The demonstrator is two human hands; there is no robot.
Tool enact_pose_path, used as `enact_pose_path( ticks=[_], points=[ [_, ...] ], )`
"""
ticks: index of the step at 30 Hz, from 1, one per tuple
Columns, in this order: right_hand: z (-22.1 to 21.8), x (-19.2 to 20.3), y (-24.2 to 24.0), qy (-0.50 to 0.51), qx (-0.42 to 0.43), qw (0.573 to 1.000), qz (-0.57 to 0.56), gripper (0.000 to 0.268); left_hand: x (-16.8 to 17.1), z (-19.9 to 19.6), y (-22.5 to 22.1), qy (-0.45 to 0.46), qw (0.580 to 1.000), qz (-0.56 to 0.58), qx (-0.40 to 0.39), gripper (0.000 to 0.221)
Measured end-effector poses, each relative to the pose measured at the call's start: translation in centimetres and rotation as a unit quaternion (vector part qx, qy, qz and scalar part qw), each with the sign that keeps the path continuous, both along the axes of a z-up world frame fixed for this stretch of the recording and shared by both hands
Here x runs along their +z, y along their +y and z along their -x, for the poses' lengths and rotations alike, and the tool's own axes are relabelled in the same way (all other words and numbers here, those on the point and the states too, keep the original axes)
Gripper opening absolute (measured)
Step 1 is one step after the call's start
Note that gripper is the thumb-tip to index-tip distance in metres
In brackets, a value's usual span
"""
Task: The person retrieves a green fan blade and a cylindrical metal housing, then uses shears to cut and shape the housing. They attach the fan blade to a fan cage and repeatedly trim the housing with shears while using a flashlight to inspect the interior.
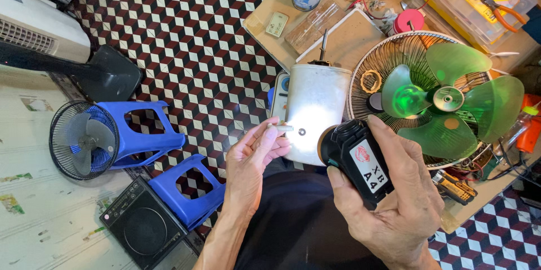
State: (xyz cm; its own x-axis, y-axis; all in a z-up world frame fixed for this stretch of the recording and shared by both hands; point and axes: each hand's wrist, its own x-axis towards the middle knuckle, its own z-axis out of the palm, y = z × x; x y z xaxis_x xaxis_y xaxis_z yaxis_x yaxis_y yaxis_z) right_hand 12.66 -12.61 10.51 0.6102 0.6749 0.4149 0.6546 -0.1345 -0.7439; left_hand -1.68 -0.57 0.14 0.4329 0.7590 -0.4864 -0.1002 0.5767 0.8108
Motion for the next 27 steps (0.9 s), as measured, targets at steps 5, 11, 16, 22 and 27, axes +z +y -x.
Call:
enact_pose_path(
  ticks=[5, 11, 16, 22, 27],
  points=[
    [0.2, -0.3, 0.0, 0.014, 0.008, 1.0, -0.027, 0.067, -1.1, 0.3, 0.5, -0.066, 0.993, 0.098, 0.009, 0.039],
    [0.3, -0.5, 0.0, 0.007, 0.017, 0.997, -0.073, 0.068, -1.4, 0.6, 0.7, -0.101, 0.984, 0.15, 0.0, 0.04],
    [0.7, -0.5, 0.3, 0.037, 0.03, 0.996, -0.07, 0.066, -1.4, 0.6, 1.0, -0.129, 0.977, 0.167, -0.008, 0.043],
    [0.6, -0.5, 0.5, 0.018, 0.048, 0.996, -0.068, 0.064, -1.3, 0.4, 1.2, -0.141, 0.974, 0.174, -0.031, 0.049],
    [0.6, -0.4, 0.7, 0.018, 0.041, 0.997, -0.057, 0.064, -1.3, 0.1, 1.3, -0.158, 0.972, 0.17, -0.039, 0.05]
  ],
)
